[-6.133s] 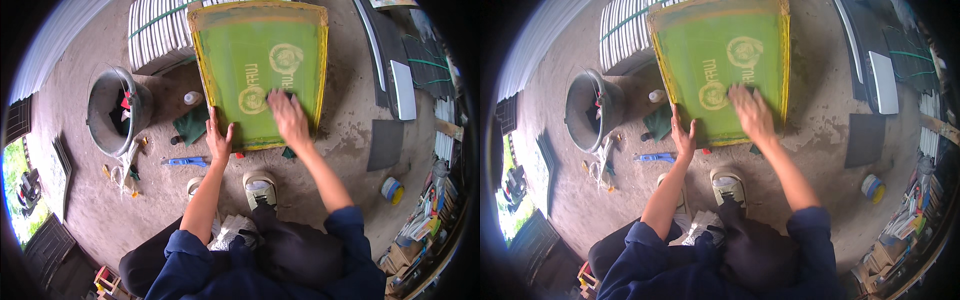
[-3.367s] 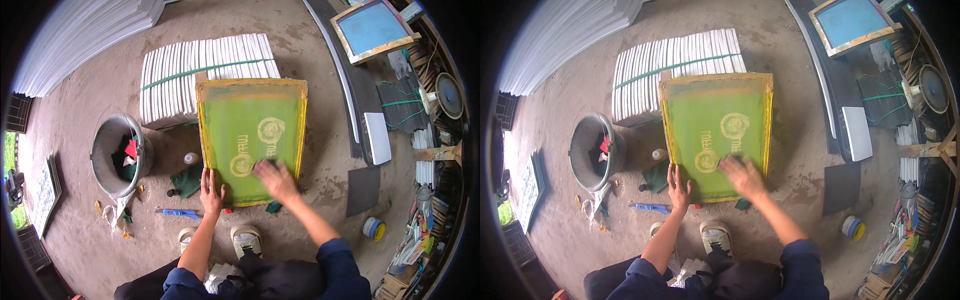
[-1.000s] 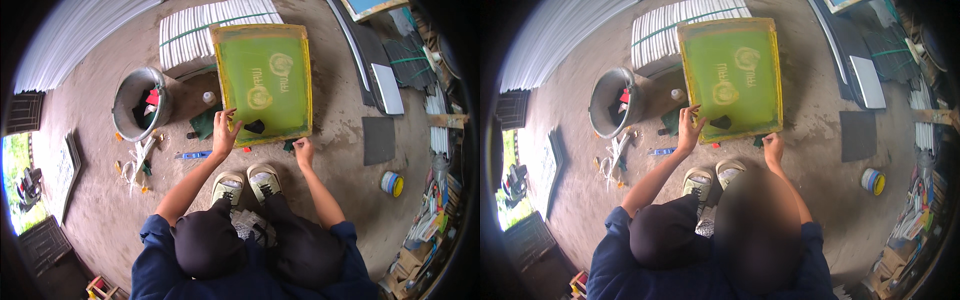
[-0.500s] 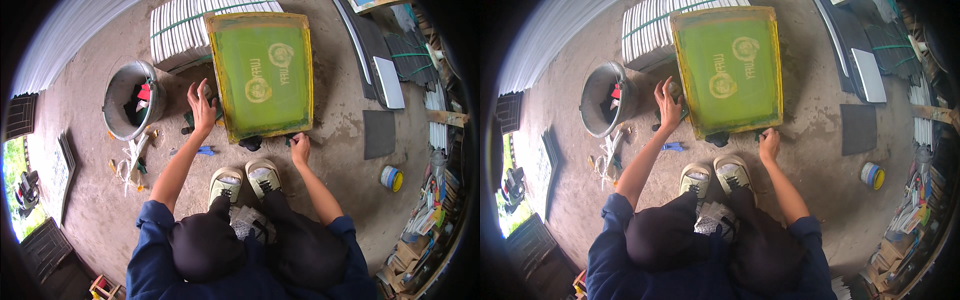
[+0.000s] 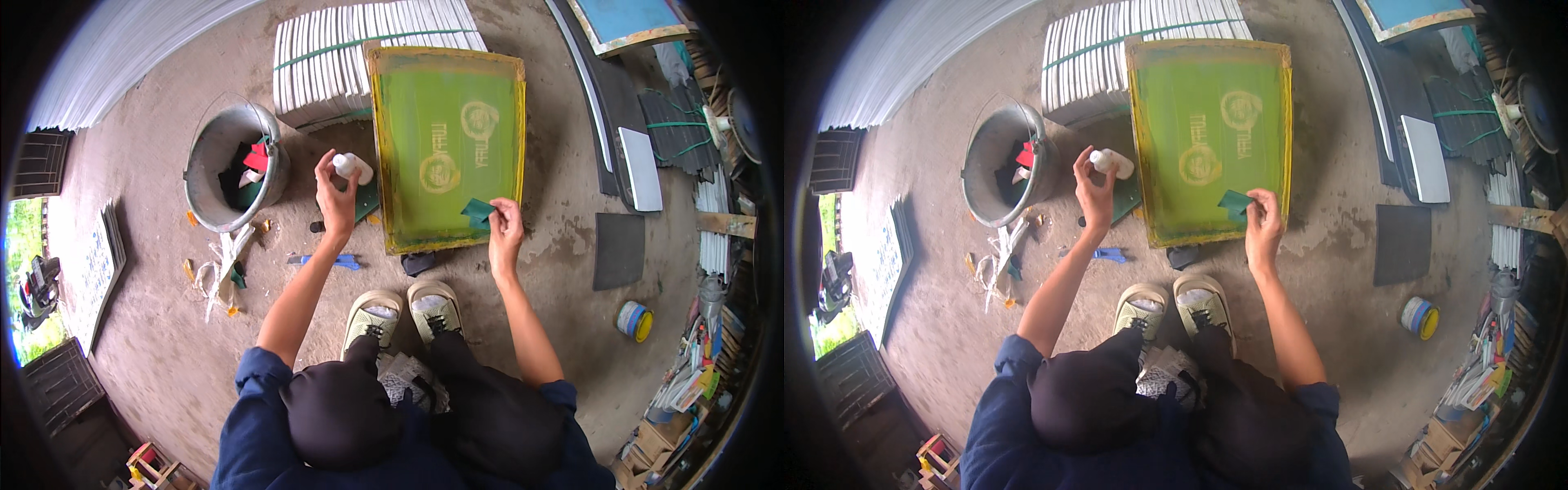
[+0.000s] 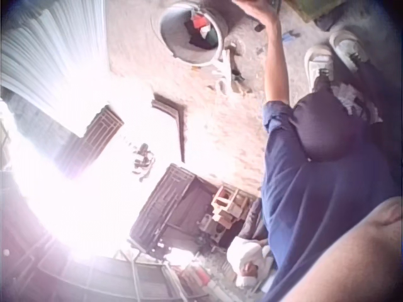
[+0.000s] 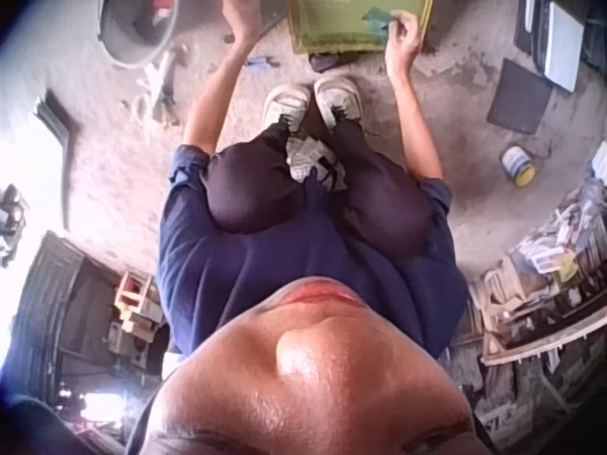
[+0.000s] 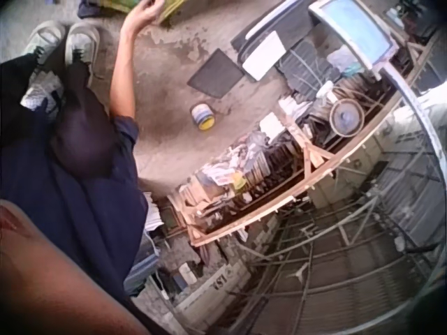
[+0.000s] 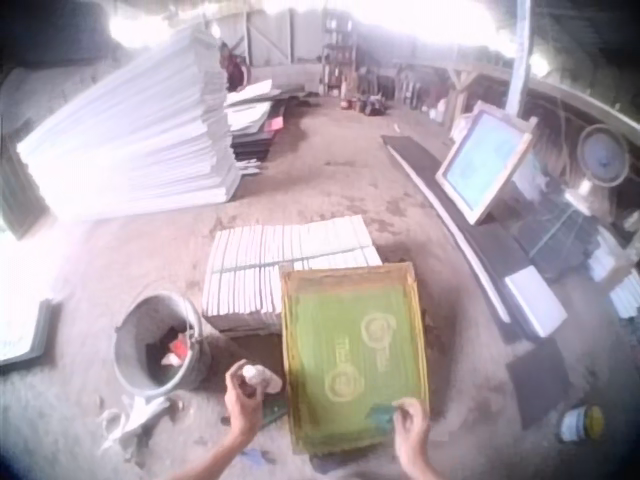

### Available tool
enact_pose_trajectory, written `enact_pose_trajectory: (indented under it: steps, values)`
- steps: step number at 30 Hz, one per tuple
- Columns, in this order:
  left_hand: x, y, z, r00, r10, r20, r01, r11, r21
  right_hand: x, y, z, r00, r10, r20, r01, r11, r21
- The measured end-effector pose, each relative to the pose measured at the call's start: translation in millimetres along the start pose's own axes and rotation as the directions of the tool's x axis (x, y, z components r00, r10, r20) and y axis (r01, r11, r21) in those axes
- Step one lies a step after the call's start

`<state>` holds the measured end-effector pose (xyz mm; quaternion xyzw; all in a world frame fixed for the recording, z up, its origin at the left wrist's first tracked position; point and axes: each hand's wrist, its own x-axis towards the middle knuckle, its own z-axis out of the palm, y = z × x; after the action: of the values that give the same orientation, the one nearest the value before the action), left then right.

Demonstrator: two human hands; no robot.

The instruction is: The person sits on the floor and wipes the surface of a green printing frame with a cloth, then switches to a blue frame and scrapes its edges with a metal tool. The person continues to wipe the blue frame with different cloths.

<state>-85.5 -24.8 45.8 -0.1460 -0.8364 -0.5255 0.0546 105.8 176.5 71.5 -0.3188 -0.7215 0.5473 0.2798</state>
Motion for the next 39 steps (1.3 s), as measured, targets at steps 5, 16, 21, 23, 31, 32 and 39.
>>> enact_pose_trajectory:
  steps: [5, 16, 21, 23, 31, 32, 39]
  values:
    - [-9.0, 23.2, -13.9, 0.974, -0.015, 0.228, 0.072, 0.968, -0.24, 12.0, -15.5, 17.9, 0.924, 0.305, 0.23, -0.38, 0.798, 0.469]
    - [-20.3, 89.2, 47.6, 0.674, 0.143, 0.725, 0.084, 0.96, -0.267, 38.5, -11.5, 12.0, 0.917, 0.341, 0.208, -0.396, 0.848, 0.352]
    - [-19.8, 98.4, 66.4, 0.693, 0.098, 0.714, -0.154, 0.988, 0.014, 53.0, -9.2, 4.4, 0.896, 0.391, 0.212, -0.444, 0.772, 0.455]
    - [-18.2, 104.1, 69.3, 0.725, 0.076, 0.685, -0.21, 0.971, 0.116, 54.6, -16.8, 3.4, 0.879, 0.418, 0.232, -0.478, 0.765, 0.431]
    - [-15.4, 115.9, 70.3, 0.735, 0.181, 0.654, -0.403, 0.892, 0.206, 53.4, -16.7, 5.4, 0.867, 0.43, 0.253, -0.499, 0.749, 0.435]
    - [-15.2, 116.3, 70.5, 0.733, 0.191, 0.653, -0.414, 0.887, 0.205, 53.9, -16.9, 4.8, 0.864, 0.433, 0.257, -0.503, 0.746, 0.436]
    - [-11.0, 105.1, 56.2, 0.747, 0.23, 0.624, -0.386, 0.914, 0.125, 53.6, -12.2, 15.0, 0.828, 0.467, 0.31, -0.56, 0.68, 0.473]
